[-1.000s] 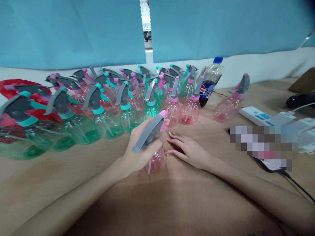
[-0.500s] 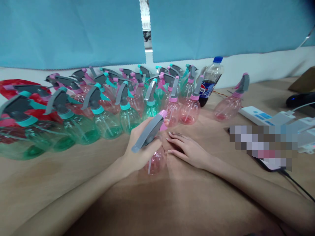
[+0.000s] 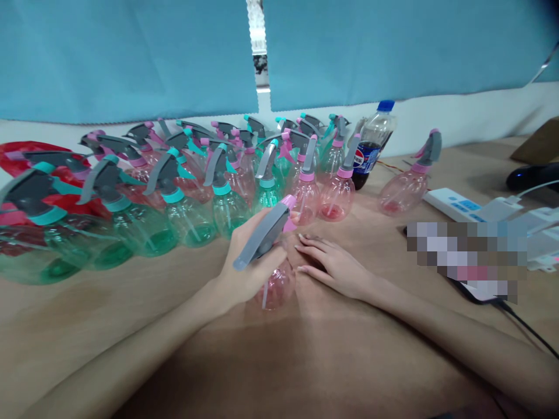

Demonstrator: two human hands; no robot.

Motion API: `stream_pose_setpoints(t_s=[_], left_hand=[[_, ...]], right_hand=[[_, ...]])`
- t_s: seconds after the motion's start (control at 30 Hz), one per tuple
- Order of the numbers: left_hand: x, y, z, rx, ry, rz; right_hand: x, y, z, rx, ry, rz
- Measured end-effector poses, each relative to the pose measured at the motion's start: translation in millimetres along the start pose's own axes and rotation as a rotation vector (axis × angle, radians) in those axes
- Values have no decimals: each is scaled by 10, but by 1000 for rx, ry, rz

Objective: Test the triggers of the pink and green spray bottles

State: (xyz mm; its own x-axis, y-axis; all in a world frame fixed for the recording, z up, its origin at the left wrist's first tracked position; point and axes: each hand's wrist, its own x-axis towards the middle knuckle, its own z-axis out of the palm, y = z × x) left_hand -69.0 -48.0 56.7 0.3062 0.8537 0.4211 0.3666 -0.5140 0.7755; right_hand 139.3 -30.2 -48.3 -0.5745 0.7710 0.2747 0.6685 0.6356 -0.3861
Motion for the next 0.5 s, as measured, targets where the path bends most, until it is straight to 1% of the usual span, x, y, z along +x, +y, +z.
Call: stream_pose_setpoints(t_s=[0.1, 0.5], left_hand=[[7, -11, -5, -7, 6, 27], [-7, -53, 4, 4, 16, 64]], right_hand=[[-1, 0, 3, -14, -7, -4], [2, 3, 3, -20, -16, -2]])
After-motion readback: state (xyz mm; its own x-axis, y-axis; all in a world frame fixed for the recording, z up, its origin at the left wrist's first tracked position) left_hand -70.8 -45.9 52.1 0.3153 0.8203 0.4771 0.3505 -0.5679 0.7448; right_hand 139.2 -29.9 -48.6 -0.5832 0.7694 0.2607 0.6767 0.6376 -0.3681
